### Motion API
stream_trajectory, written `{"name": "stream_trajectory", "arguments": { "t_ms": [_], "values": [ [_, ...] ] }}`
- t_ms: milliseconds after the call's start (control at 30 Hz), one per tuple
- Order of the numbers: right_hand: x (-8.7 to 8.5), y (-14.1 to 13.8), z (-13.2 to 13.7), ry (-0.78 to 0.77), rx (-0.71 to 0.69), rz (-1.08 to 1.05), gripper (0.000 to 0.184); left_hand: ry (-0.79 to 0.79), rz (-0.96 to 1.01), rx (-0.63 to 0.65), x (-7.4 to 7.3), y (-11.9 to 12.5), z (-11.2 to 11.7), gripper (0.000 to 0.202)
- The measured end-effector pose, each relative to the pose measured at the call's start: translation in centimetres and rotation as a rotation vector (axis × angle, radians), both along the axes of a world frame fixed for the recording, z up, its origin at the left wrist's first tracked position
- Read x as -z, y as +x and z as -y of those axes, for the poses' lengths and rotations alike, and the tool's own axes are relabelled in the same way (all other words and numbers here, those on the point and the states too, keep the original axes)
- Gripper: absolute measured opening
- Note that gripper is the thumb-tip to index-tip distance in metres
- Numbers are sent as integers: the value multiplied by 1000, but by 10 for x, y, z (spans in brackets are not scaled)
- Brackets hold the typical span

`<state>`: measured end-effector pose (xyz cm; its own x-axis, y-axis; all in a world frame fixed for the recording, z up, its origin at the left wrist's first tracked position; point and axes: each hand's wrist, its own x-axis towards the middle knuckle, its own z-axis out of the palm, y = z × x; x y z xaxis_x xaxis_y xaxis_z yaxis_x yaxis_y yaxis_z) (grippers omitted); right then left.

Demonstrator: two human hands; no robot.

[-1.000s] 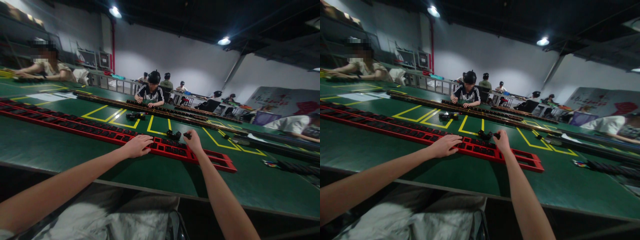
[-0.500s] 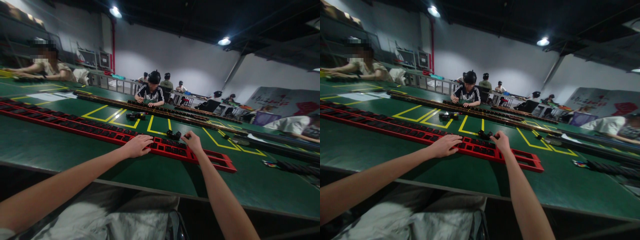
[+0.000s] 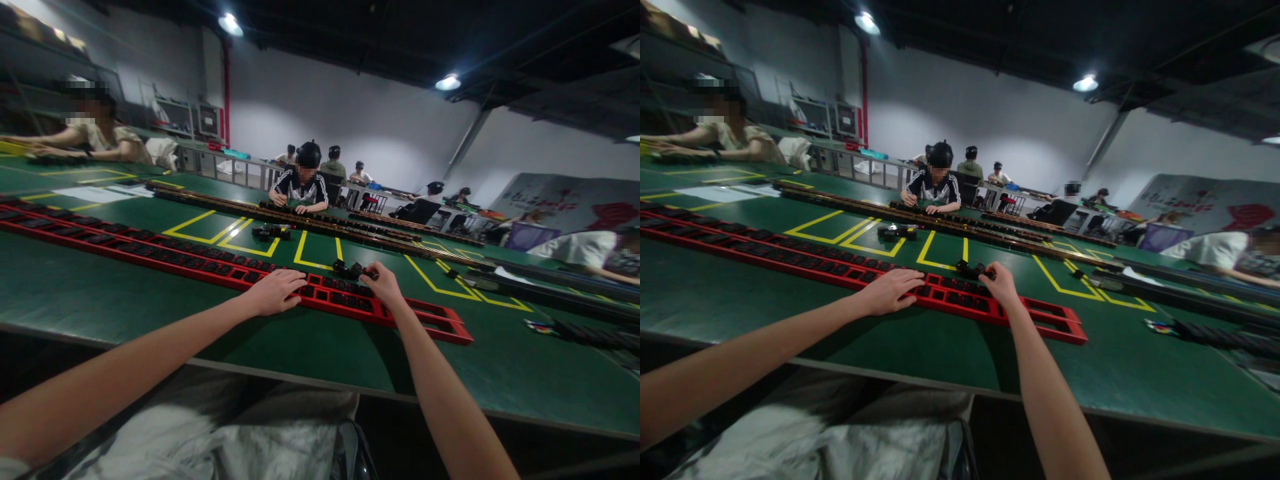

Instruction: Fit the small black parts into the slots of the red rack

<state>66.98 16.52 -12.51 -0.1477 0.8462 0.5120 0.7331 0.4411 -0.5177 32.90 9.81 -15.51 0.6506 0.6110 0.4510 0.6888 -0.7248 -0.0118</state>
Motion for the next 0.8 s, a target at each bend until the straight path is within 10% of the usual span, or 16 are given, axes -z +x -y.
{"name": "stream_trajectory", "arguments": {
  "t_ms": [800],
  "values": [
    [-9, -55, 29, 27, -273, -2, 21, 87, -101, 101, -4, 5, 4, 42]
  ]
}}
